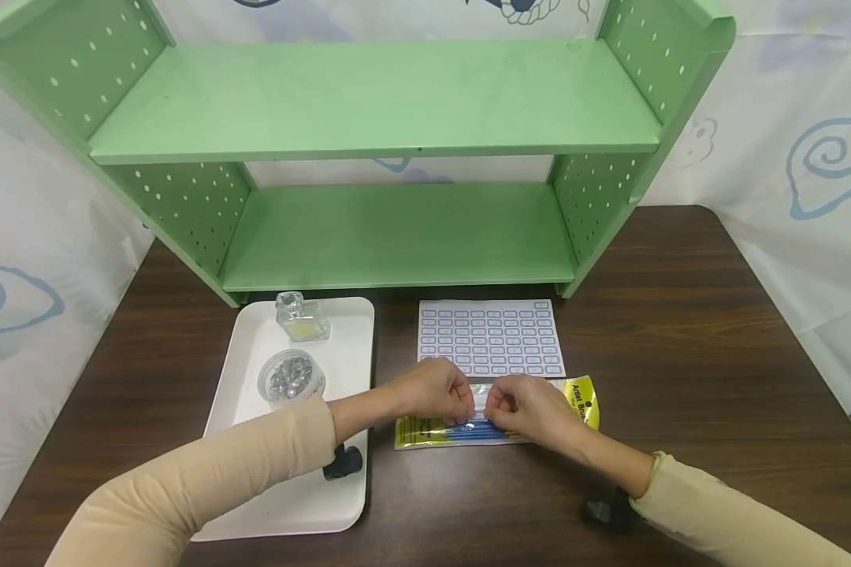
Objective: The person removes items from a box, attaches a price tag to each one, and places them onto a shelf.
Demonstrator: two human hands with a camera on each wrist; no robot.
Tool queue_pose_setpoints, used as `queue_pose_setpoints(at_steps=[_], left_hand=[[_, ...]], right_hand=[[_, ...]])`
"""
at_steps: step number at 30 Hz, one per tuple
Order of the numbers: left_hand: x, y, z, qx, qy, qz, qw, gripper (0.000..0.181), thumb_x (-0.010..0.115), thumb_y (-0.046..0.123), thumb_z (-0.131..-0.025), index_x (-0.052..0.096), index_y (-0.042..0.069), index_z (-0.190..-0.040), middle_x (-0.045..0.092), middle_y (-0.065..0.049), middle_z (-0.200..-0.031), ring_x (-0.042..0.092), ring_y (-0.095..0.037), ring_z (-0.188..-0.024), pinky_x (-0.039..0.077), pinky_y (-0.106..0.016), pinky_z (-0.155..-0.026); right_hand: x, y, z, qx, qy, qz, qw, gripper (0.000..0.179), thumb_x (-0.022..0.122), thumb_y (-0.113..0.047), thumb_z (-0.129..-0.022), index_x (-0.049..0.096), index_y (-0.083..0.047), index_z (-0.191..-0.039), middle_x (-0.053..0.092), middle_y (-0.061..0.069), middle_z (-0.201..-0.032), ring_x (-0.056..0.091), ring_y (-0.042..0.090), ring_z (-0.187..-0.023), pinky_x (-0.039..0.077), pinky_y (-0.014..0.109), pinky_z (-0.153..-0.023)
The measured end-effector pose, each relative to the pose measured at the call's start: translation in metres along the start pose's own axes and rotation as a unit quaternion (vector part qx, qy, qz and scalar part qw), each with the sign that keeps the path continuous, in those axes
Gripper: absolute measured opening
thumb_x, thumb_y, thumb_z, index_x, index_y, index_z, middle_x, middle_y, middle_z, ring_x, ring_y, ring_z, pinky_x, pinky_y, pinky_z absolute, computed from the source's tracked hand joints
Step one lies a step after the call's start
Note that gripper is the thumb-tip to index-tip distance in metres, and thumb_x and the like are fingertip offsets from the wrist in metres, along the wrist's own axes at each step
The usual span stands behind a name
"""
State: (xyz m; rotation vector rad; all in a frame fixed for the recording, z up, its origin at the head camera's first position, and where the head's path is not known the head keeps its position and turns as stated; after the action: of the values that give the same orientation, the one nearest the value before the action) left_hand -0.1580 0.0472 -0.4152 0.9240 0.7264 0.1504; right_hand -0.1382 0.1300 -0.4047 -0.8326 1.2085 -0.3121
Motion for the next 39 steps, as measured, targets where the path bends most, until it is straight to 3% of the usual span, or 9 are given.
queue_pose_setpoints(at_steps=[12,15,23,29,34,37,39], left_hand=[[-0.004,0.0,0.002,0.002,0.001,-0.028,0.9996,0.006,0.07,0.008,-0.081,0.071,0.008,-0.075,0.066,0.001,-0.061,0.058,-0.007,-0.056,0.044,-0.017,-0.051],[-0.01,0.001,0.003,0.009,0.015,-0.037,0.9992,0.006,0.07,0.01,-0.081,0.071,0.009,-0.074,0.063,0.003,-0.06,0.055,-0.007,-0.056,0.043,-0.018,-0.051],[-0.043,0.009,0.013,0.012,0.088,-0.062,0.9941,0.007,0.071,0.017,-0.081,0.072,0.013,-0.075,0.062,0.007,-0.058,0.052,-0.005,-0.055,0.042,-0.019,-0.053],[-0.076,0.016,0.032,0.019,0.138,-0.009,0.9903,0.006,0.07,0.014,-0.083,0.072,0.009,-0.084,0.069,0.001,-0.07,0.061,-0.011,-0.062,0.049,-0.021,-0.057],[-0.122,0.018,0.068,0.019,0.217,0.051,0.9748,0.013,0.067,0.015,-0.087,0.069,0.005,-0.095,0.071,-0.005,-0.082,0.067,-0.015,-0.071,0.054,-0.025,-0.061],[-0.155,0.012,0.098,0.012,0.286,0.065,0.9559,0.018,0.066,0.021,-0.088,0.068,0.007,-0.1,0.071,-0.002,-0.085,0.067,-0.011,-0.074,0.051,-0.021,-0.06],[-0.177,0.007,0.12,0.016,0.342,0.07,0.937,0.021,0.066,0.024,-0.089,0.067,0.007,-0.102,0.071,0.004,-0.084,0.066,-0.009,-0.075,0.05,-0.019,-0.061]], right_hand=[[0.003,0.001,-0.002,-0.001,-0.005,0.006,1.0,0.013,0.067,-0.009,-0.08,0.061,-0.015,-0.07,0.051,-0.01,-0.058,0.044,0.002,-0.053,0.033,0.017,-0.046],[0.003,0.002,-0.002,0.002,-0.006,0.011,0.9999,0.013,0.068,-0.01,-0.08,0.061,-0.015,-0.07,0.051,-0.01,-0.058,0.044,0.002,-0.053,0.033,0.017,-0.046],[0.003,0.002,-0.002,0.002,0.002,0.026,0.9997,0.014,0.069,-0.013,-0.08,0.061,-0.017,-0.07,0.049,-0.011,-0.058,0.043,0.002,-0.053,0.032,0.017,-0.046],[0.004,0.001,-0.003,-0.007,0.003,0.034,0.9994,0.014,0.069,-0.013,-0.08,0.06,-0.018,-0.07,0.049,-0.011,-0.059,0.043,0.001,-0.054,0.032,0.017,-0.046],[0.003,-0.002,-0.004,-0.016,0.005,0.053,0.9984,0.015,0.069,-0.013,-0.078,0.059,-0.018,-0.068,0.049,-0.012,-0.059,0.041,0.0,-0.054,0.031,0.017,-0.046],[0.003,-0.002,-0.005,-0.017,0.004,0.056,0.9983,0.015,0.069,-0.012,-0.078,0.059,-0.018,-0.068,0.048,-0.012,-0.058,0.041,0.001,-0.053,0.03,0.017,-0.046],[0.003,-0.002,-0.005,-0.017,0.002,0.055,0.9983,0.015,0.069,-0.012,-0.078,0.059,-0.018,-0.068,0.048,-0.012,-0.058,0.041,0.001,-0.053,0.03,0.017,-0.046]])
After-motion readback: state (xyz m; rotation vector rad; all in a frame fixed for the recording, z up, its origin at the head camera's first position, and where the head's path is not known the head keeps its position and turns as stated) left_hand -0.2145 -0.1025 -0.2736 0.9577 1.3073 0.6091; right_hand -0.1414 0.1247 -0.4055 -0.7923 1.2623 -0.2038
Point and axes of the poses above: each hand's wrist, its own z-axis away from the middle knuckle, its own x-axis out of the palm, y = z × x, the point moved 10 cm from there along -z, towards the middle knuckle
